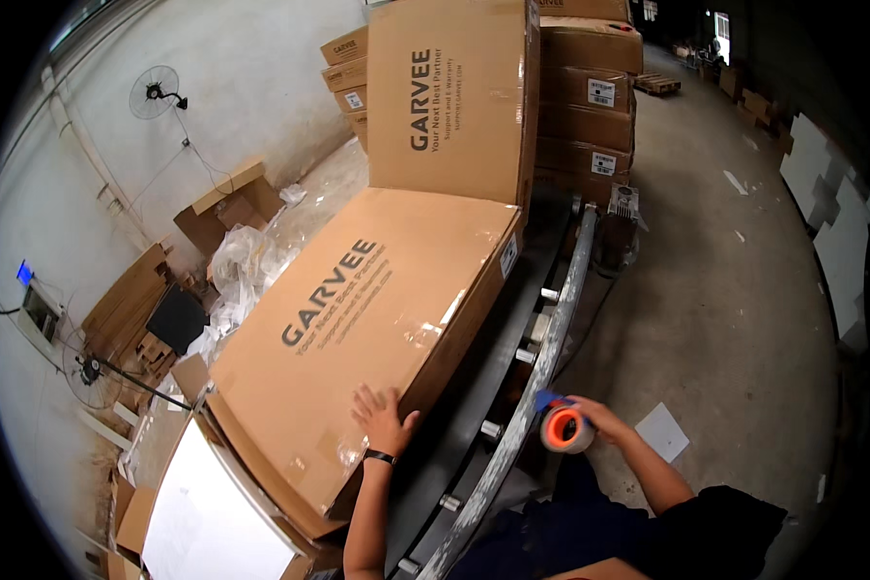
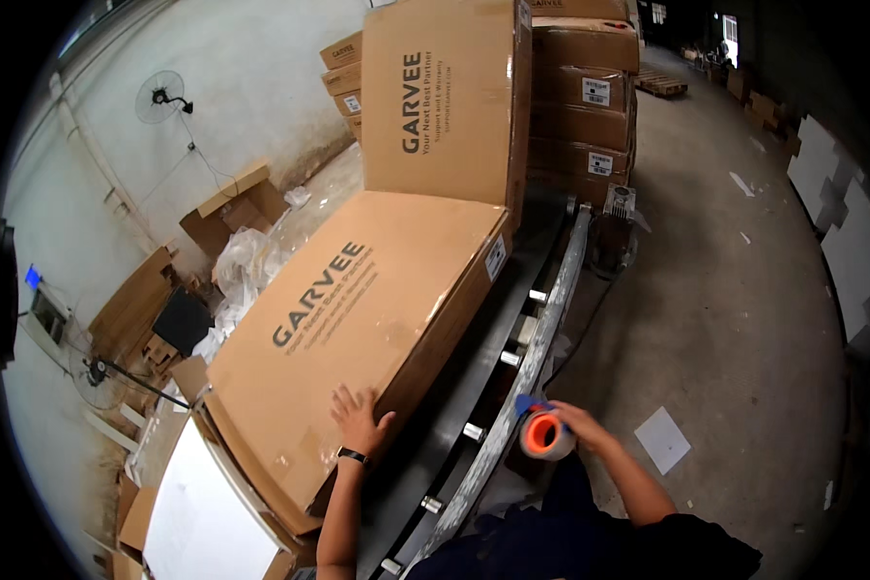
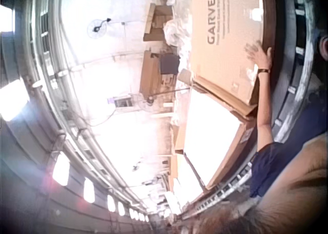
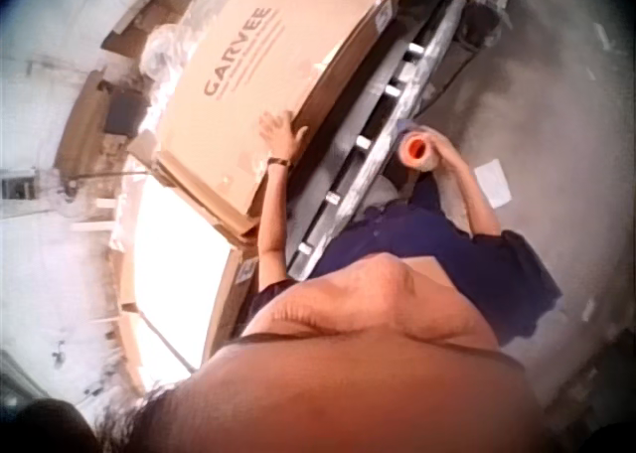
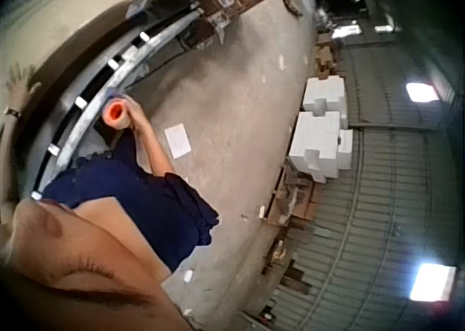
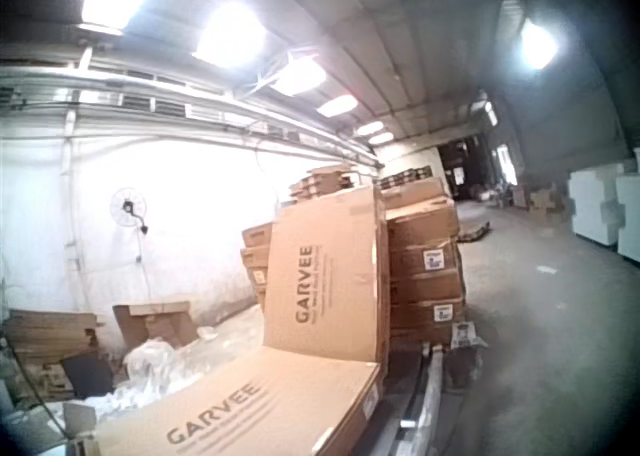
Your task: The person folds the top flaps of a cardboard box on a conveyor belt and applies packing tape along the seams using a tape dispenser.
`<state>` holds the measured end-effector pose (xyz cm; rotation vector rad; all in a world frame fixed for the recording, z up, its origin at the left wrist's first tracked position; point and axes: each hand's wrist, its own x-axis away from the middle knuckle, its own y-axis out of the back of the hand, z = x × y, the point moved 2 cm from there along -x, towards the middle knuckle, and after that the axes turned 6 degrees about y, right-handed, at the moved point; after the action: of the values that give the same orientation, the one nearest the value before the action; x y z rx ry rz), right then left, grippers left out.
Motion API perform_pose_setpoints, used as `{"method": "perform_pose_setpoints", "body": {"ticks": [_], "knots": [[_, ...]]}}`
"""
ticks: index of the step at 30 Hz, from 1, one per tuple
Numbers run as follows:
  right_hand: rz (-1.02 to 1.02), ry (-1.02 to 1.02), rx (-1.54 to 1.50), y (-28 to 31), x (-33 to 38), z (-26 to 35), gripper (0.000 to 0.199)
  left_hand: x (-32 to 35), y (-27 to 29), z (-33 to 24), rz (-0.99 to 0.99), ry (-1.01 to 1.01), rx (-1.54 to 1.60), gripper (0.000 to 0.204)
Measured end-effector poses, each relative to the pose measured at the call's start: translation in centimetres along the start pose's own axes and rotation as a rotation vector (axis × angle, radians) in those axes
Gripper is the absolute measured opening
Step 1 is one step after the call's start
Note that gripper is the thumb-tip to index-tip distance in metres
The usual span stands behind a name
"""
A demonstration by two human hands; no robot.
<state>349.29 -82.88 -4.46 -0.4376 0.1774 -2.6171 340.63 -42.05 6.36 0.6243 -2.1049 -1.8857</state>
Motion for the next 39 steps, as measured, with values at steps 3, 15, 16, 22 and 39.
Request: {"method": "perform_pose_setpoints", "body": {"ticks": [3, 15, 16, 22, 39], "knots": [[-0.057, 0.029, -0.352, 7.1, -3.6, 4.5, 0.053, -6.2, -2.2, -6.8, 0.042, -0.114, 0.06, 0.069], [-0.229, -0.064, -0.764, 27.3, -22.8, 12.3, 0.051, -44.5, -10.7, -35.6, -0.004, -0.51, 0.106, 0.05], [-0.329, -0.045, -0.784, 27.2, -22.9, 14.8, 0.051, -45.9, -11.1, -36.6, 0.011, -0.515, 0.105, 0.05], [-0.325, -0.008, -0.879, 32.9, -25.5, 13.0, 0.057, -49.3, -13.0, -38.7, 0.121, -0.736, 0.073, 0.033], [-0.387, 0.037, -1.068, 29.7, -37.6, 17.4, 0.057, -50.1, -12.8, -40.2, 0.138, -0.527, 0.19, 0.037]]}}
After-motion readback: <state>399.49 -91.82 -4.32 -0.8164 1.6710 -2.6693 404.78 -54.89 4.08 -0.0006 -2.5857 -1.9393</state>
